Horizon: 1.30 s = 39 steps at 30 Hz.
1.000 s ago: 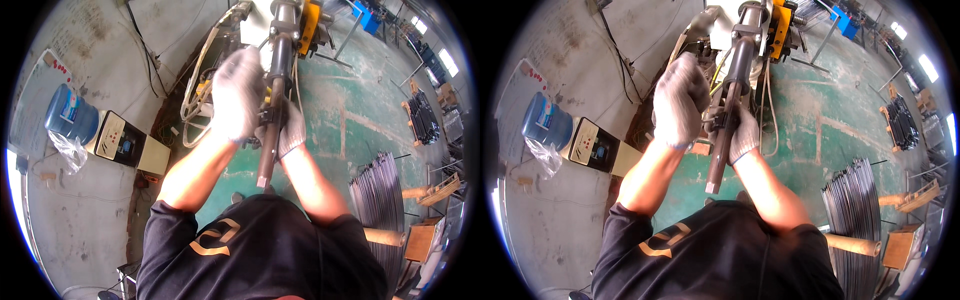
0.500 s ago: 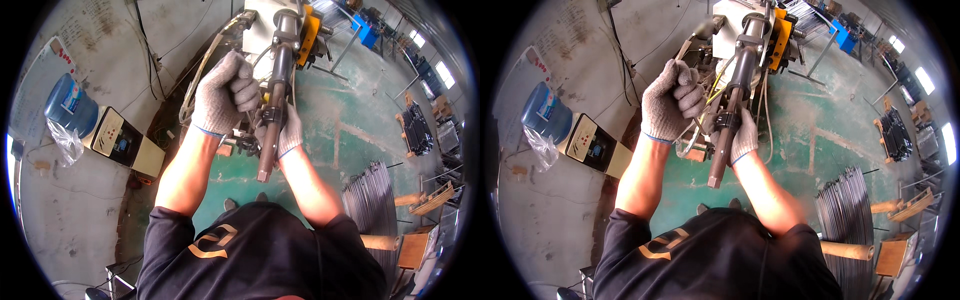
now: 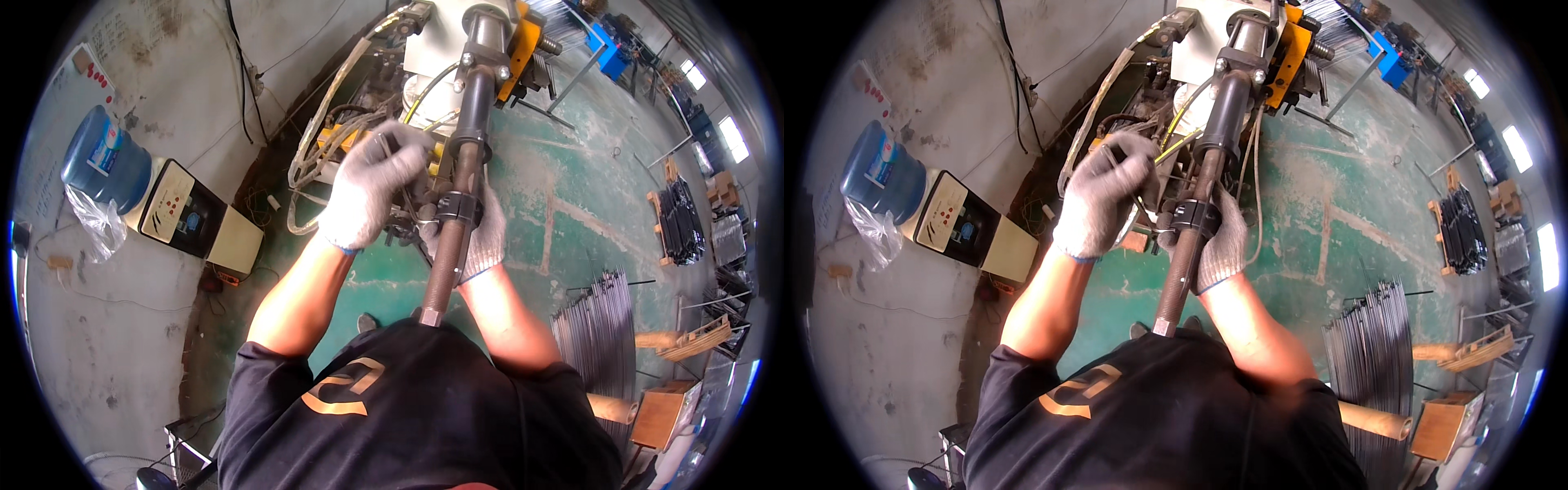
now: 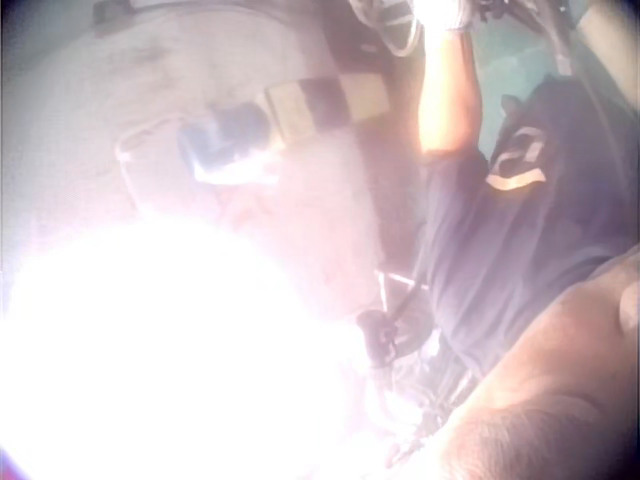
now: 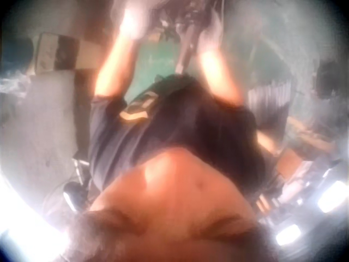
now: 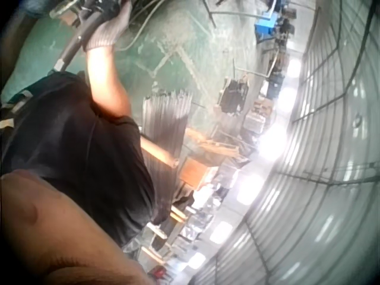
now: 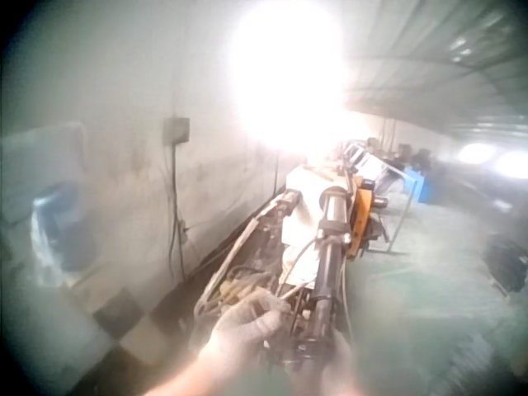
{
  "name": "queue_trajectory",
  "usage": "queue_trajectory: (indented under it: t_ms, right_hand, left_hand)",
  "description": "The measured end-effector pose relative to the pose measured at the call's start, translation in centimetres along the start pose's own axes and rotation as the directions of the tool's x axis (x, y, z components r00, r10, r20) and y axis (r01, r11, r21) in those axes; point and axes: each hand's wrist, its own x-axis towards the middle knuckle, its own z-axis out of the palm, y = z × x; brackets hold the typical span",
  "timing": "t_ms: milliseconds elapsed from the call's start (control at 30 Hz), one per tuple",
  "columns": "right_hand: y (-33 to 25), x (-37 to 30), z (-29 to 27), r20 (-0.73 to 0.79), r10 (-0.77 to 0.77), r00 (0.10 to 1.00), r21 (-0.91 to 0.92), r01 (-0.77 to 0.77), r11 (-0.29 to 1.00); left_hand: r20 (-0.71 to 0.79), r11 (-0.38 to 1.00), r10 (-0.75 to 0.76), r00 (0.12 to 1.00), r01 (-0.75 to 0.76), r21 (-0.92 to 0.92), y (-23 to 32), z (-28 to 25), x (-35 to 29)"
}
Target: The person measures a metal rod on a wooden table using a tape measure, then operates a manual bending machine to bend the rod. The person repeatedly picks up rods, places them into the machine, and bends them into a U-shape.
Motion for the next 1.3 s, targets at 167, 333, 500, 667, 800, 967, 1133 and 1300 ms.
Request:
queue_trajectory:
  t_ms: [167,333,500,667,800,967,1133,1300]
  right_hand:
    - [0.1,0.3,-0.1,0.041,0.0,0.999,0.05,-0.002,0.999]
    - [0.1,1.0,-2.0,0.145,0.088,0.986,0.088,-0.101,0.991]
    - [0.1,0.5,-0.9,0.036,0.065,0.997,0.054,-0.067,0.996]
    - [0.2,0.1,-0.2,-0.035,-0.02,0.999,0.002,0.02,1.0]
    - [0.4,0.6,-1.1,-0.046,-0.089,0.995,-0.046,0.087,0.995]
    - [0.0,0.3,-0.8,0.005,-0.002,1.0,0.002,0.002,1.0]
    - [-0.1,0.7,-1.6,0.059,0.005,0.998,-0.045,-0.002,0.999]
    - [0.0,0.2,-1.2,0.021,-0.065,0.998,-0.112,0.067,0.992]
  left_hand:
    - [0.03,0.919,-0.134,0.991,0.113,0.378,-1.9,-1.2,-4.0]
    - [0.05,0.899,-0.151,0.987,0.116,0.423,-2.3,-2.4,-5.0]
    - [0.009,0.932,-0.137,0.991,0.126,0.34,-2.3,-1.9,-4.6]
    - [0.01,0.847,0.018,1.0,-0.021,0.531,-2.5,-3.3,-3.5]
    - [0.066,0.803,-0.019,0.998,-0.024,0.595,-0.7,-2.6,-2.2]
    - [0.142,0.81,-0.123,0.982,0.017,0.586,0.1,-2.5,-1.1]
    - [0.179,0.768,-0.16,0.971,0.008,0.641,0.7,-2.7,-0.3]
    - [0.197,0.815,-0.264,0.944,0.109,0.57,0.9,-3.0,0.2]
